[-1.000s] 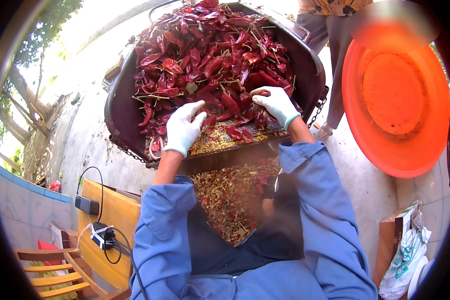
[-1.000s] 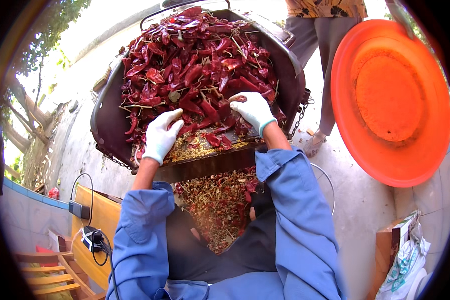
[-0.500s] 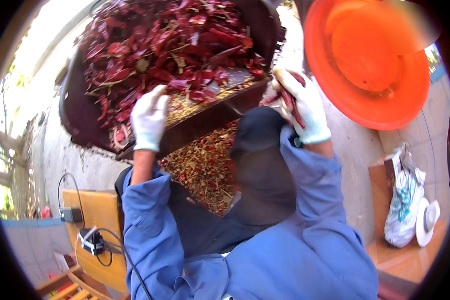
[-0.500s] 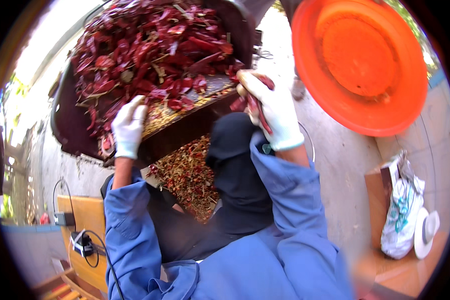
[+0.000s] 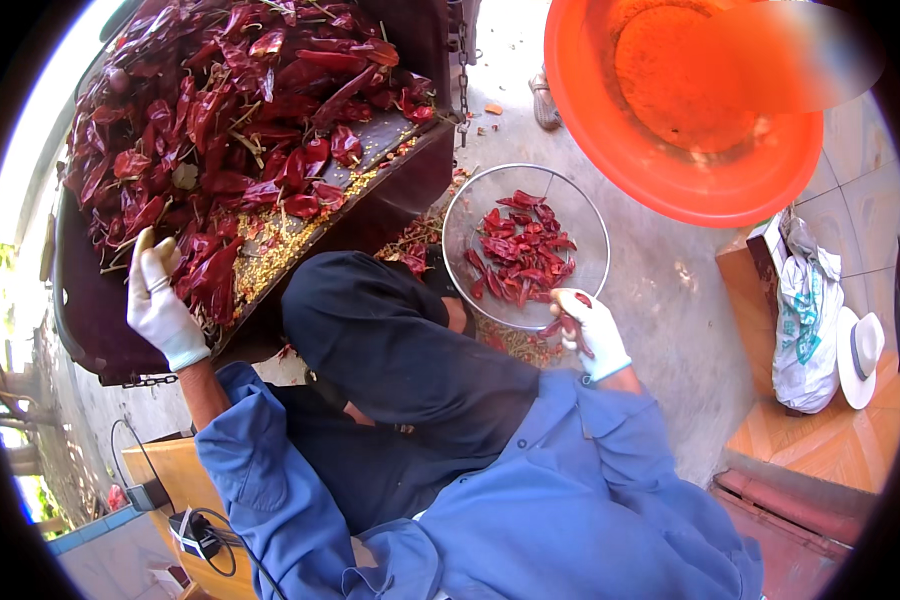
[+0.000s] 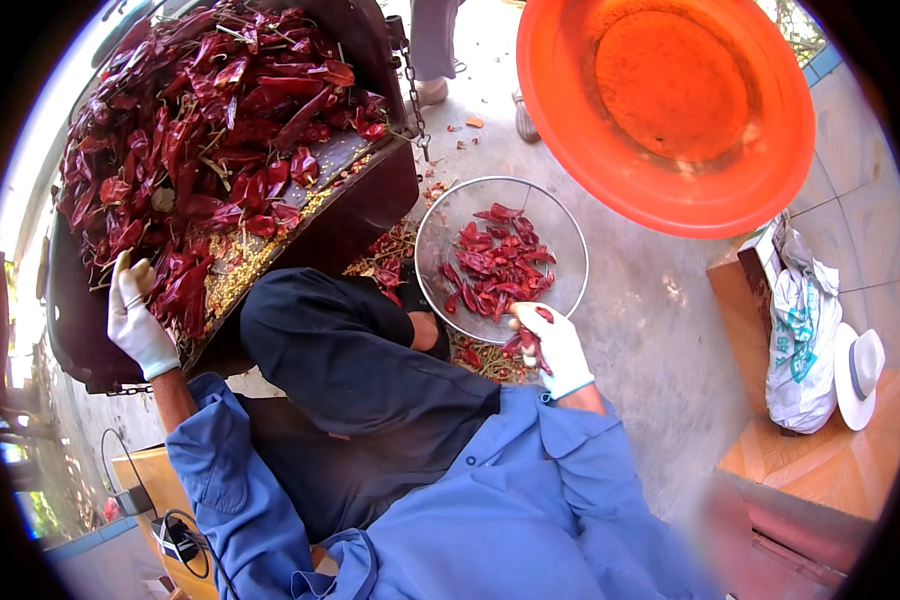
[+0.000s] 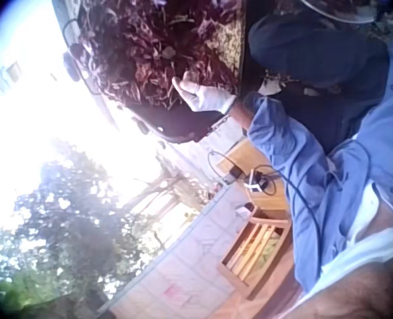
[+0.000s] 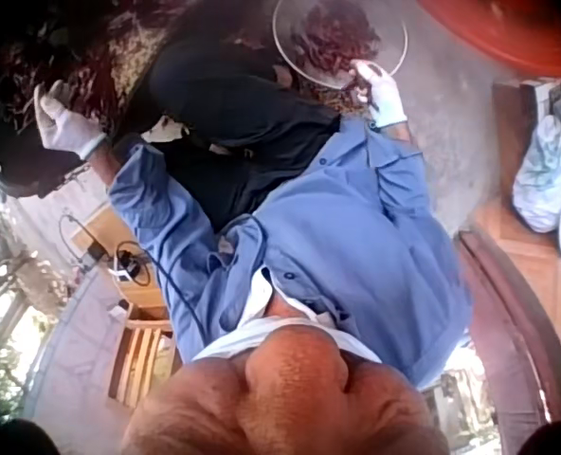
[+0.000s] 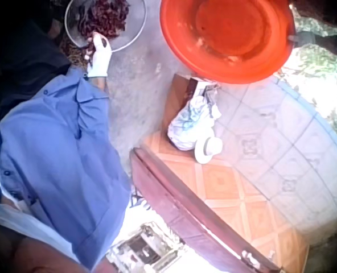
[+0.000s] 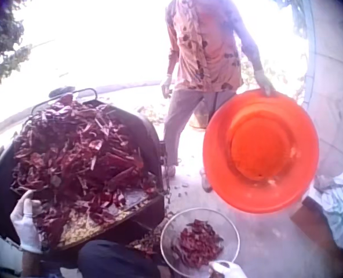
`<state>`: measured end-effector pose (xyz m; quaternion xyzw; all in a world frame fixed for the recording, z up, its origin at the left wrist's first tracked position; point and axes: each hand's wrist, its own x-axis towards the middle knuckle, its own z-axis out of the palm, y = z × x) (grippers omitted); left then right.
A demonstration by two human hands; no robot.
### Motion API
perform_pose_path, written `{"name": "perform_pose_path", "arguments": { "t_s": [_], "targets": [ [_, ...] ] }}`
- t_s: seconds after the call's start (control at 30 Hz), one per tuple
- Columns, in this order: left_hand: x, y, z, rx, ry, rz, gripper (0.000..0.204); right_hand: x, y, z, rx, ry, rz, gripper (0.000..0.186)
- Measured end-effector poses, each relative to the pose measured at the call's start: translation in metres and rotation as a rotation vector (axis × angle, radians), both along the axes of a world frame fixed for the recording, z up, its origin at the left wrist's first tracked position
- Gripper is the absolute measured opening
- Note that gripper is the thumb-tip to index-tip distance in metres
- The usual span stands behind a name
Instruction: The person cleans dried red peppers by hand and with shears, removing the stems and seeds and placing the cleaned peppers into a glass bowl.
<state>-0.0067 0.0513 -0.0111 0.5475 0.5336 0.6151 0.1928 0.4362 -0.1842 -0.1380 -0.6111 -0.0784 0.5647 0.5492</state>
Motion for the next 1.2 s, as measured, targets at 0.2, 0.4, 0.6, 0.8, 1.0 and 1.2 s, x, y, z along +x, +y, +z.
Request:
{"name": "perform_pose_path", "arguments": {
  "t_s": [0.2,0.4,0.6,0.8,1.0,1.2],
  "targets": [
    [-0.019,-0.009,0.002,-0.03,-0.197,0.005,0.033,-0.013,0.007,-0.009,0.041,-0.16,0.097,0.018],
    [0.007,-0.02,0.005,0.088,0.058,0.044,0.034,-0.001,0.019,-0.033,-0.081,-0.235,0.109,0.022],
    [0.008,-0.017,0.006,0.058,-0.22,-0.125,0.045,-0.001,0.037,-0.02,0.07,0.292,0.005,0.023],
    [-0.033,0.004,-0.007,0.13,-0.93,-1.015,0.059,-0.037,0.053,0.033,0.164,0.098,0.19,0.027],
    [-0.013,0.009,-0.005,0.124,-1.239,-0.801,0.062,-0.088,0.065,0.1,0.323,-0.273,0.411,0.015],
    [-0.022,0.001,-0.009,0.165,-1.292,-0.829,0.064,-0.191,0.12,0.16,0.798,-0.766,0.672,0.017]
  ]
}}
